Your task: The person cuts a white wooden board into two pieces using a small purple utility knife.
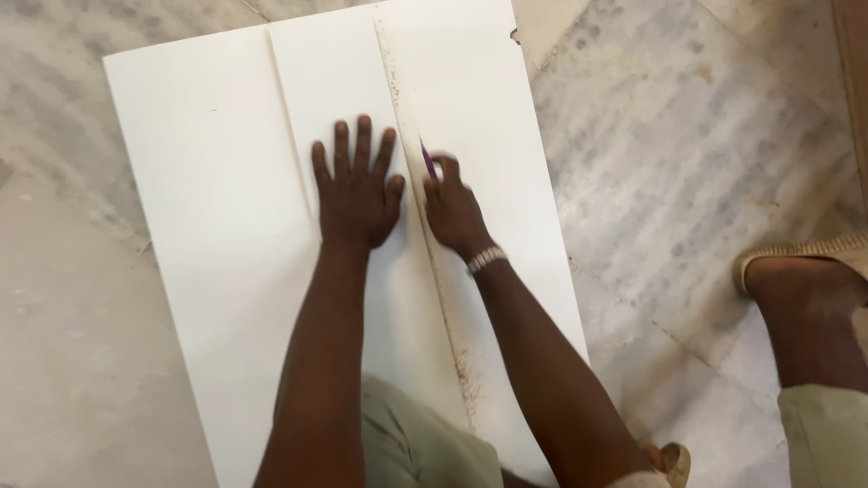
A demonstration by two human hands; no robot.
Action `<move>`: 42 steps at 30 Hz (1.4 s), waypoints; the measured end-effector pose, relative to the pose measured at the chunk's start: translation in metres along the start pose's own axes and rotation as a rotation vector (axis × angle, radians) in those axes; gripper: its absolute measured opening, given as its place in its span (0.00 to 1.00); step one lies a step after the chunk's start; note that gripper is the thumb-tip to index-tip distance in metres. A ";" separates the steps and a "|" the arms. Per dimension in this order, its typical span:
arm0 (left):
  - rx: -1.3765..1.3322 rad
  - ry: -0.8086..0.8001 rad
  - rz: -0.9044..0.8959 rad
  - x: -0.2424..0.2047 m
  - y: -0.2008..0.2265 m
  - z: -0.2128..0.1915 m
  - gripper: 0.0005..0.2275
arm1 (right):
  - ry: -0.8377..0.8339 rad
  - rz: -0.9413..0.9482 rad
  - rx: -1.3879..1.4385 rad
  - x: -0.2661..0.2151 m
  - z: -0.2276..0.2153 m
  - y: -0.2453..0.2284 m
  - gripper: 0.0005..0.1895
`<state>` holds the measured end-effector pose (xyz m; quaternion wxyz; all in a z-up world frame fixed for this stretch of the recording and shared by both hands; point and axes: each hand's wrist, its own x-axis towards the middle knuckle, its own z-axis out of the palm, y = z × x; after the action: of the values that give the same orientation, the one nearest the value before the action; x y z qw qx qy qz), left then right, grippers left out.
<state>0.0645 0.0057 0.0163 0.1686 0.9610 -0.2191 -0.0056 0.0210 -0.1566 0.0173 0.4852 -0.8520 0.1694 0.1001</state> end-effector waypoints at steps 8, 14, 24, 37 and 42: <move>0.027 0.009 0.000 0.014 -0.009 0.003 0.28 | 0.017 0.047 -0.243 0.118 0.025 -0.013 0.21; -0.022 0.045 0.015 0.009 -0.006 0.002 0.27 | -0.149 0.163 -0.349 0.020 0.009 0.007 0.25; 0.002 0.104 0.035 0.008 -0.009 0.012 0.26 | -0.231 0.229 -0.028 -0.151 -0.024 0.036 0.27; 0.061 0.202 0.057 0.026 -0.016 0.011 0.25 | 0.074 -0.163 -0.174 0.122 -0.006 -0.035 0.20; 0.018 0.194 0.040 0.025 -0.013 0.007 0.25 | 0.110 -0.163 -0.192 0.176 0.023 -0.046 0.19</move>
<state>0.0918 0.0044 0.0068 0.1805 0.9540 -0.2208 0.0929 0.2006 -0.1488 -0.0173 0.3978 -0.9097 0.1156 0.0293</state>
